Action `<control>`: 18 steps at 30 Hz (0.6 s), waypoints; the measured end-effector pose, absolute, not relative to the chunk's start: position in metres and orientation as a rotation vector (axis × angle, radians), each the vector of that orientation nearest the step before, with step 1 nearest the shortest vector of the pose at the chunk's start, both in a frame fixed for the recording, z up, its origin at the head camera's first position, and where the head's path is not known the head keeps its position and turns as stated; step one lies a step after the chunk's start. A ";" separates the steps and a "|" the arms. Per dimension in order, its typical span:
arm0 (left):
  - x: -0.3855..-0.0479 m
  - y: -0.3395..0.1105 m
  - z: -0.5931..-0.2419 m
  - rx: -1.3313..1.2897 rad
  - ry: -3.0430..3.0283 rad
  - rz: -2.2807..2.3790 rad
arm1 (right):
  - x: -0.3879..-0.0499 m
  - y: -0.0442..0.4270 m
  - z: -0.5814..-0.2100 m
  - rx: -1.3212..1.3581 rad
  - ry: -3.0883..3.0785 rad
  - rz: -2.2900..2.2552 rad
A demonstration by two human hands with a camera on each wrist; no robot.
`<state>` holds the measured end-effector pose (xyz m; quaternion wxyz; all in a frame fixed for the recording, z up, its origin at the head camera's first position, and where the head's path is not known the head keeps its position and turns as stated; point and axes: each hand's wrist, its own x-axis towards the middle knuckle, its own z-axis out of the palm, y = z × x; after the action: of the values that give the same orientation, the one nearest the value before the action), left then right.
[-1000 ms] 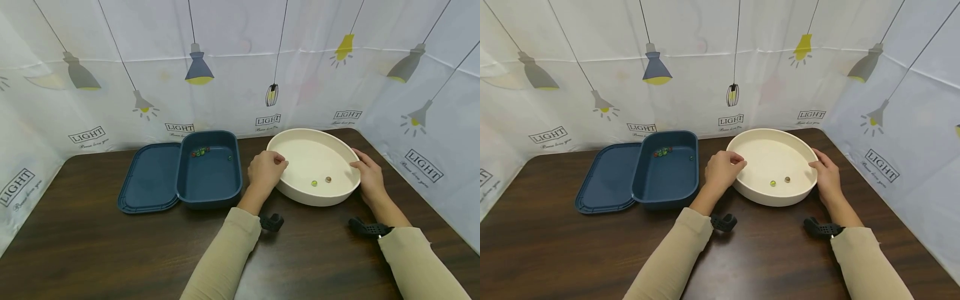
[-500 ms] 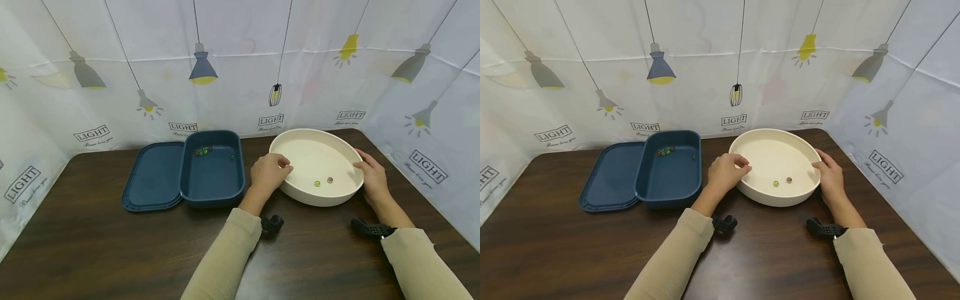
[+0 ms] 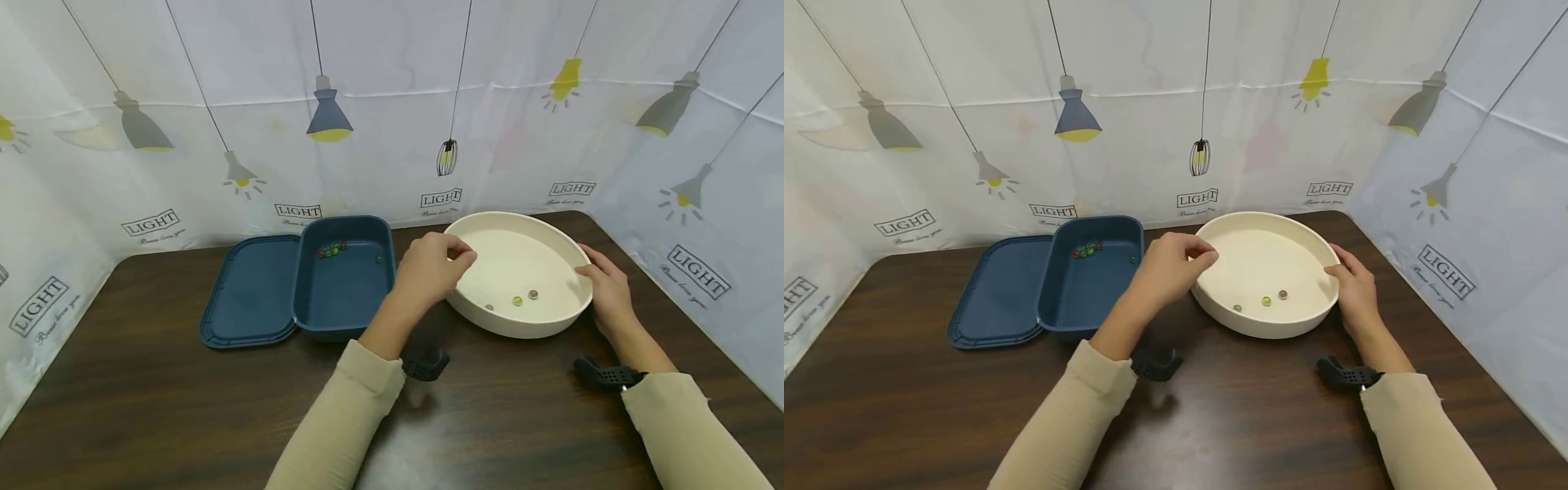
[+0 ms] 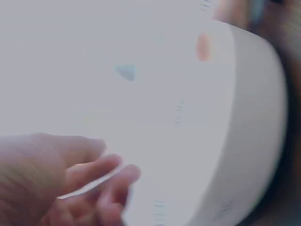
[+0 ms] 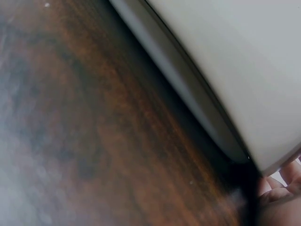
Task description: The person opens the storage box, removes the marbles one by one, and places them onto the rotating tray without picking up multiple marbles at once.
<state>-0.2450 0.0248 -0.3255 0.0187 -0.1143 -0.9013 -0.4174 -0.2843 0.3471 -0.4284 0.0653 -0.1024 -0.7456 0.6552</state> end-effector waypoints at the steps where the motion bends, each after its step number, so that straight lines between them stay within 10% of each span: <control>1: -0.245 0.017 -0.316 -0.368 -2.808 -1.355 | -0.285 0.347 -0.427 -0.302 -2.248 1.982; 18: -0.326 -0.085 -0.331 -0.083 -3.214 -1.312 | -0.286 0.349 -0.431 -0.277 -2.304 1.932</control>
<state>-0.3263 -0.0848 -0.3305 -0.1647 -0.0236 -0.9129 -0.3727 -0.2856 0.3486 -0.4311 0.0612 -0.0914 -0.7616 0.6386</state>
